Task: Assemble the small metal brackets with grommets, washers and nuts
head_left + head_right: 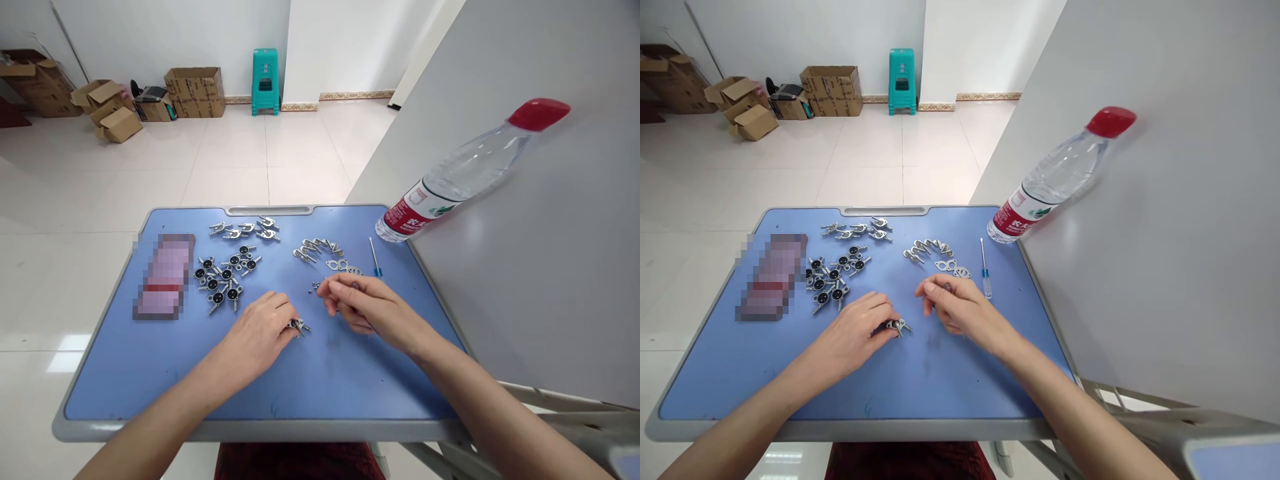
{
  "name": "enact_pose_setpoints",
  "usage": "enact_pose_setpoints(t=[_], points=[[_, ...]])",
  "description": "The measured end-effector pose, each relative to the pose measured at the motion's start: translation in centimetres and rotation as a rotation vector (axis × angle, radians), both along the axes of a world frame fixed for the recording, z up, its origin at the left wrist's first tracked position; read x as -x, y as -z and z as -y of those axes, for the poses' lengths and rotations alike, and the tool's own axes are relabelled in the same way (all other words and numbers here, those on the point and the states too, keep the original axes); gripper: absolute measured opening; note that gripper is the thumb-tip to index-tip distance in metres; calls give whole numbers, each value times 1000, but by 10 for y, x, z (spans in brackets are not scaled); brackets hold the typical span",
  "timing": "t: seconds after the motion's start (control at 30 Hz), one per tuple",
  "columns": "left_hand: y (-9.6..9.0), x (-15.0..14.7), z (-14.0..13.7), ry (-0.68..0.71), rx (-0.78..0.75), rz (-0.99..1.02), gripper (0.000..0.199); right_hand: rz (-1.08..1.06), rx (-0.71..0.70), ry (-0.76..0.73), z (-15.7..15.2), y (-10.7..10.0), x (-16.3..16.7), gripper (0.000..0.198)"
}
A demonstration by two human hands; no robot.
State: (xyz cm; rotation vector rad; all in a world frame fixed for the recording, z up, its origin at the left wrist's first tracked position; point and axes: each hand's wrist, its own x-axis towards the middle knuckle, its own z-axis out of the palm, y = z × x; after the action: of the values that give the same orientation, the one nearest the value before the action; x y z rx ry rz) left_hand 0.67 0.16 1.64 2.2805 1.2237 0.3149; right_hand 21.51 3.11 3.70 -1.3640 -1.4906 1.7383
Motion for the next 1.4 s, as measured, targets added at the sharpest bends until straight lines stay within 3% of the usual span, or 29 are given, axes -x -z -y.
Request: enact_pose_setpoints(t=[0.1, 0.3, 0.5, 0.63, 0.87, 1.17, 1.4], points=[[0, 0, 0, 0, -2, 6, 8, -121, 45, 32, -2, 0, -2, 38], [3, -1, 1, 18, -43, 20, 7, -40, -126, 44, 3, 1, -2, 40], [1, -4, 1, 17, -53, 37, 11, -136, -14, 41, 4, 3, -7, 45], [-1, -5, 1, 11, -41, 44, 11, -257, -41, 38, 5, 4, -13, 39], [1, -5, 4, 4, -41, 61, 12, -107, -387, 133, 15, 9, -10, 21], [3, -6, 3, -8, -45, 5, 10, 20, -738, -127, 21, 15, -3, 17], [3, -6, 3, -7, -47, -19, 9, 86, -824, -151, 21, 13, 1, 16]])
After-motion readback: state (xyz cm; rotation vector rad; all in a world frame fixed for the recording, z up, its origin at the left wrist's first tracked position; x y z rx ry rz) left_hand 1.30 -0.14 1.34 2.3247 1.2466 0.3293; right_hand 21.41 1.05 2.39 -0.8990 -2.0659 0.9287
